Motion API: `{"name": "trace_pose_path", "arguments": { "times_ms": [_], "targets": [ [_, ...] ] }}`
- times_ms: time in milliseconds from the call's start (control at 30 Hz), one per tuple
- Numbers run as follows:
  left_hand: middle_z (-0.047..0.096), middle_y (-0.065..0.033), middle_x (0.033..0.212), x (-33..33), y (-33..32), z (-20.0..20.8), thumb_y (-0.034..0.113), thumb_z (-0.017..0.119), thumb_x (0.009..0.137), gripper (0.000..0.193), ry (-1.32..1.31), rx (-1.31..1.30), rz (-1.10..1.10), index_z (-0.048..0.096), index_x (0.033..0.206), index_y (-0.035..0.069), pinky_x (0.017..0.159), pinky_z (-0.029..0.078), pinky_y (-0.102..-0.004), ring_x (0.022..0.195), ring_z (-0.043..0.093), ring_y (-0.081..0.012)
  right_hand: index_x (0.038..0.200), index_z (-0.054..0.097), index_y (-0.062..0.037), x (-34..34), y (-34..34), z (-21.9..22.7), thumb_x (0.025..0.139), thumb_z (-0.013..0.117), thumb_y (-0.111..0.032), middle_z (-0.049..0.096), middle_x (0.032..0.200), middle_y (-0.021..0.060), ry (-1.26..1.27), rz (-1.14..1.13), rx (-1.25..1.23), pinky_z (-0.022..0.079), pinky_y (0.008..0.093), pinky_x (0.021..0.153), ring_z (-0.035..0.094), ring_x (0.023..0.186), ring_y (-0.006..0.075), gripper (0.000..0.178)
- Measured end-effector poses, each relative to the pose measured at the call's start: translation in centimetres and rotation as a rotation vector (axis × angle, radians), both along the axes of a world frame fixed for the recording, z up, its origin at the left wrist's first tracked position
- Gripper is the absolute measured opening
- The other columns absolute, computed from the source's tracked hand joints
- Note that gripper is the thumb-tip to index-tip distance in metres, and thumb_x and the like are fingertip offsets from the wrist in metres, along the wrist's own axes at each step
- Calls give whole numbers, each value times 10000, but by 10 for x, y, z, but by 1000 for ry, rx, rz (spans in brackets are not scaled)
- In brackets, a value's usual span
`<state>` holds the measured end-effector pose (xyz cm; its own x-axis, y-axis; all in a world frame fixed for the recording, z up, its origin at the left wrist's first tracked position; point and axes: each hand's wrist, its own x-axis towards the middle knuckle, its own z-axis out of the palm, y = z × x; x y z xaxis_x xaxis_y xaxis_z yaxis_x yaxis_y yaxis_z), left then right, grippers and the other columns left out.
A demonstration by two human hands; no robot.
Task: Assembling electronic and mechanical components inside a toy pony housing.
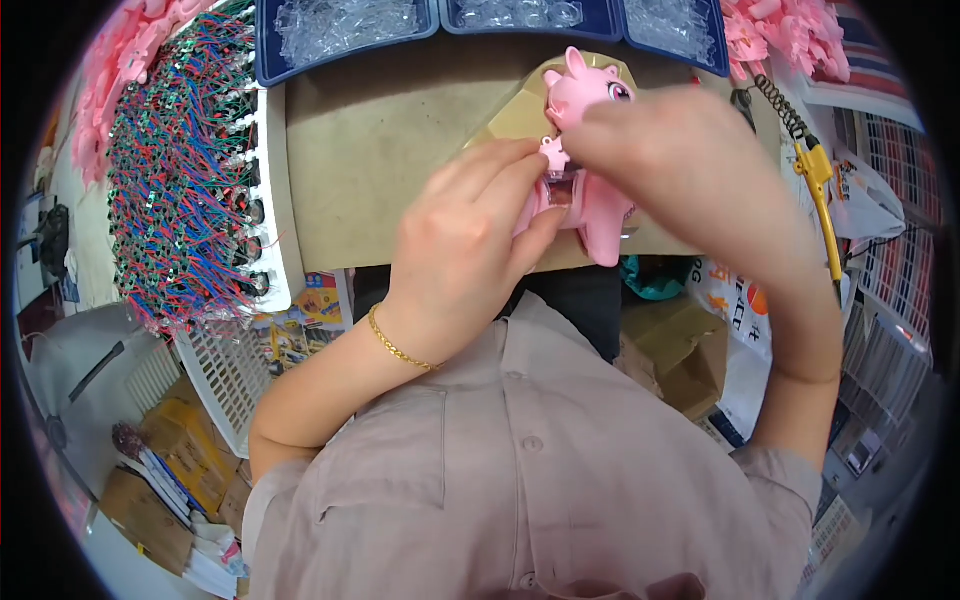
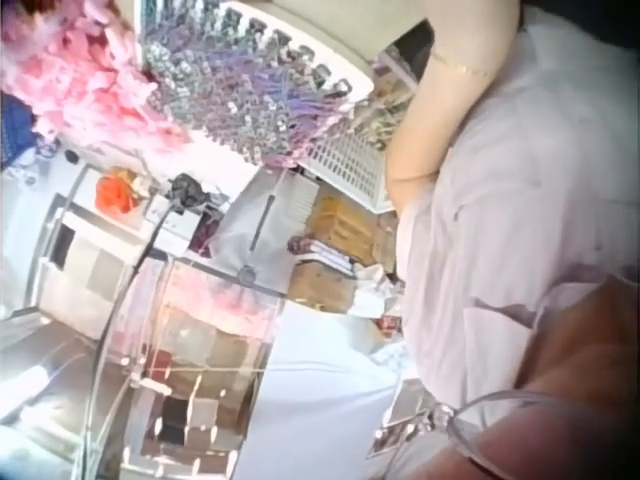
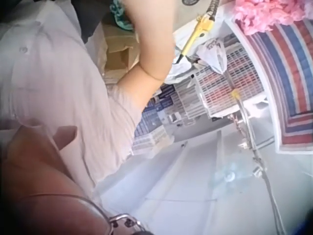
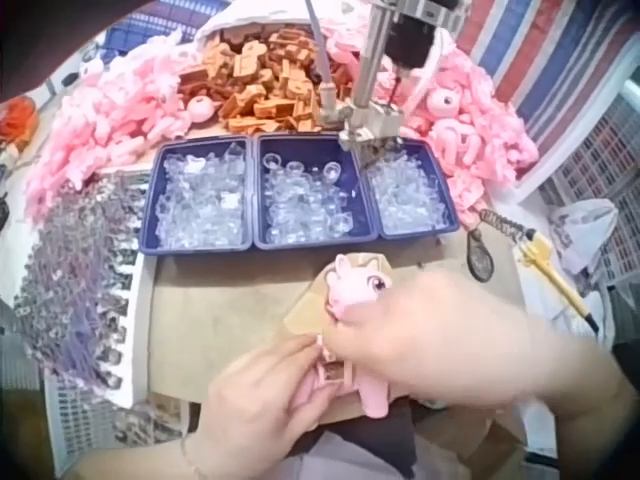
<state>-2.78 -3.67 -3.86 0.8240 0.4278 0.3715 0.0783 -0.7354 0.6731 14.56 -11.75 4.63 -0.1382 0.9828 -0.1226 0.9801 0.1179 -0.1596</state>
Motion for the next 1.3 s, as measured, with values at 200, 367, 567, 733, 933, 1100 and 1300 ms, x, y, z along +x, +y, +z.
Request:
{"name": "trace_pose_path", "arguments": {
  "times_ms": [200,367,567,733,933,1100,1300],
  "targets": [
    [650,-103,1042,2,-1,-4,151,720,751,282,-23,3,3,645,987,16,822,493,-350,966,614,-265,906,602,-13,44,13,-26,819,634,-78,602,750,62,601,-111,-357,453,299,592,570,642,157,113],
    [645,-112,1006,4,1,-4,128,710,758,247,-54,-49,-13,631,965,19,819,483,-363,952,600,-285,974,605,-16,33,-16,-27,904,602,-144,573,739,0,783,-478,-304,414,198,575,520,690,48,146],
    [615,-112,972,8,7,3,103,707,752,236,41,-228,-72,592,943,24,825,459,-383,923,570,-309,1052,587,-16,41,-118,-79,908,597,-157,577,759,15,506,-1156,161,431,233,584,527,661,85,202],
    [581,-121,996,10,7,23,120,725,730,296,149,-101,-87,583,971,25,819,451,-380,908,549,-331,1034,599,-1,42,-135,-117,876,622,-134,595,940,109,43,-864,253,467,338,754,590,850,236,208],
    [535,-147,907,18,7,40,142,744,697,339,344,141,-149,531,912,-11,769,445,-418,862,527,-346,975,617,-8,-17,-44,-44,735,722,-130,562,914,112,432,-398,310,456,363,791,570,868,280,289],
    [528,-166,892,24,22,45,36,708,663,301,374,71,-358,510,884,-15,758,449,-416,870,524,-361,937,608,-10,-9,-25,-33,695,720,-98,561,901,131,516,-309,30,455,392,765,558,849,309,280],
    [535,-166,898,17,-2,45,-51,655,601,310,400,214,-171,506,869,-12,742,465,-403,851,538,-353,775,566,69,-39,-26,-27,677,598,5,545,820,204,179,-270,152,465,382,737,554,855,314,121]
  ]
}}
